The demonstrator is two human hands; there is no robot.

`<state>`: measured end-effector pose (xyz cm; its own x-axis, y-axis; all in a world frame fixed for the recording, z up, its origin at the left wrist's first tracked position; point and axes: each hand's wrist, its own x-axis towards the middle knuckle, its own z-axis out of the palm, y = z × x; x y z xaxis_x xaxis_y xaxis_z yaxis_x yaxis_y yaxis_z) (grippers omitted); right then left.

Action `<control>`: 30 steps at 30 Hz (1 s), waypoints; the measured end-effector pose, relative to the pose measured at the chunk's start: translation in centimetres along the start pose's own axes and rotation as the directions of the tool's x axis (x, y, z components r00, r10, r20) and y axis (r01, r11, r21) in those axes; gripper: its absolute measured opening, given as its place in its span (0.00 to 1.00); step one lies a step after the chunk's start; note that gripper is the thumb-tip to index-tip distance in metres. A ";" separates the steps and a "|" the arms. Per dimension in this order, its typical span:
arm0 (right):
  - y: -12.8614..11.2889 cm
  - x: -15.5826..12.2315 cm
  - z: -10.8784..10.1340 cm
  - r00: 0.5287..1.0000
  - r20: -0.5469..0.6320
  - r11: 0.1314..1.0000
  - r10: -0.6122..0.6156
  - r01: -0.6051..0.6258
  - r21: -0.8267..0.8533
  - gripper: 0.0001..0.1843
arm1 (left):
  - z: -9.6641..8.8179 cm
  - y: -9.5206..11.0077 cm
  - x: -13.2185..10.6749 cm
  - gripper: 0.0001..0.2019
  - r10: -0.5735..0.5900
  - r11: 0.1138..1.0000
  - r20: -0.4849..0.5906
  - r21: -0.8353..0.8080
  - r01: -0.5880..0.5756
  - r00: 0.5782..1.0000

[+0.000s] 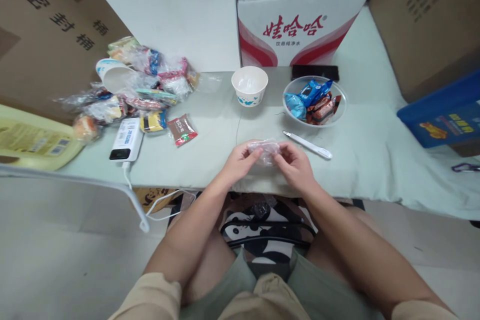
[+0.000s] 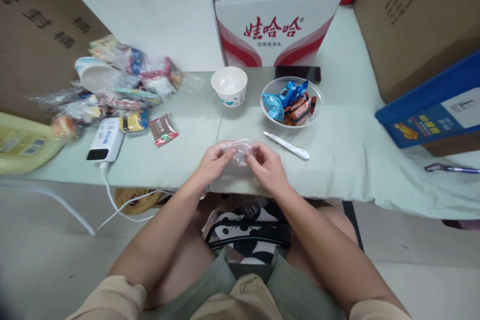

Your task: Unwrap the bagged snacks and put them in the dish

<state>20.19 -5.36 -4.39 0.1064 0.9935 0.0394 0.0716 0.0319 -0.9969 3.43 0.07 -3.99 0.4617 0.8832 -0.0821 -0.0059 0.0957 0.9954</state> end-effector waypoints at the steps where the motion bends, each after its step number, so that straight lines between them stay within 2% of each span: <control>1: 0.1 0.1 0.0 0.996 -0.087 1.000 -0.001 -0.001 -0.024 0.12 | 0.0 0.0 0.1 0.24 -0.011 1.000 -0.024 -0.022 0.011 1.000; 3: 0.3 0.3 -0.1 0.985 -0.171 1.000 -0.008 0.004 -0.025 0.16 | 0.0 0.0 0.1 0.25 -0.032 0.995 -0.039 -0.095 0.028 0.999; 4: 0.3 0.3 -0.1 0.988 -0.152 1.000 -0.003 0.002 -0.003 0.19 | 0.1 0.0 0.1 0.25 -0.043 0.991 -0.035 -0.131 0.038 0.998; 6: 0.2 0.0 0.0 0.999 -0.032 0.998 0.028 -0.027 0.050 0.22 | 0.2 0.1 0.0 0.24 -0.054 0.985 -0.015 -0.163 0.051 0.998; 8: -0.2 -0.3 0.1 0.997 0.055 0.997 0.062 -0.064 0.034 0.19 | 0.1 0.4 -0.1 0.21 -0.038 0.987 -0.004 -0.158 0.037 0.999; 11: -1.6 0.2 0.1 0.999 0.016 0.994 0.051 -0.049 -0.100 0.15 | -0.5 1.2 0.0 0.23 0.015 0.972 -0.046 -0.234 -0.025 0.999; 13: -3.5 2.2 0.1 0.998 -0.040 0.973 -0.043 0.033 -0.227 0.13 | -1.3 1.7 0.0 0.23 0.004 0.950 -0.084 -0.312 -0.030 0.996; 15: -5.9 5.7 0.4 0.980 -0.055 0.899 -0.192 0.153 -0.409 0.10 | -2.1 2.2 0.1 0.19 -0.033 0.943 -0.097 -0.332 -0.001 0.995; 18: -9.1 13.2 1.8 0.935 0.013 0.650 -0.356 0.258 -0.715 0.09 | -3.0 2.8 0.1 0.12 -0.060 0.956 -0.082 -0.292 0.033 0.995; 19: -9.7 15.7 2.6 0.939 0.078 0.547 -0.335 0.262 -0.795 0.08 | -3.2 2.9 0.2 0.10 -0.059 0.959 -0.076 -0.280 0.035 0.995; 20: -9.9 18.2 3.4 0.957 0.149 0.447 -0.250 0.250 -0.859 0.07 | -3.3 3.0 0.2 0.09 -0.054 0.962 -0.069 -0.272 0.033 0.996; 21: -9.7 20.3 4.3 0.975 0.197 0.350 -0.100 0.219 -0.911 0.06 | -3.4 3.0 0.2 0.09 -0.045 0.963 -0.063 -0.267 0.026 0.997; 22: -9.4 22.1 5.2 0.972 0.216 0.261 0.088 0.187 -0.947 0.04 | -3.4 3.0 0.3 0.08 -0.033 0.965 -0.059 -0.263 0.017 0.998; 23: -8.9 23.5 6.1 0.941 0.222 0.199 0.257 0.173 -0.965 0.02 | -3.5 2.9 0.3 0.08 -0.021 0.965 -0.053 -0.260 0.007 0.998; 25: -7.9 25.1 7.5 0.863 0.209 0.133 0.459 0.166 -0.977 0.06 | -3.6 2.6 0.3 0.08 -0.008 0.967 -0.034 -0.255 -0.001 0.999; 27: -7.8 25.7 8.4 0.820 0.185 0.100 0.542 0.155 -0.983 0.08 | -3.8 2.4 0.0 0.08 -0.001 0.968 -0.016 -0.249 -0.003 1.000; 29: -9.0 25.7 9.1 0.796 0.132 0.049 0.591 0.128 -0.991 0.08 | -4.2 2.6 -0.3 0.08 -0.011 0.974 -0.006 -0.227 0.010 1.000; 30: -10.0 25.4 9.5 0.816 0.103 0.011 0.569 0.117 -0.993 0.07 | -4.4 2.7 -0.5 0.08 -0.020 0.979 -0.004 -0.202 0.019 1.000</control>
<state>12.73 20.64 5.92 0.0257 0.8397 -0.5425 0.9981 0.0086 0.0606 -0.75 1.89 -1.46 0.4586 0.8827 -0.1026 -0.1762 0.2035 0.9631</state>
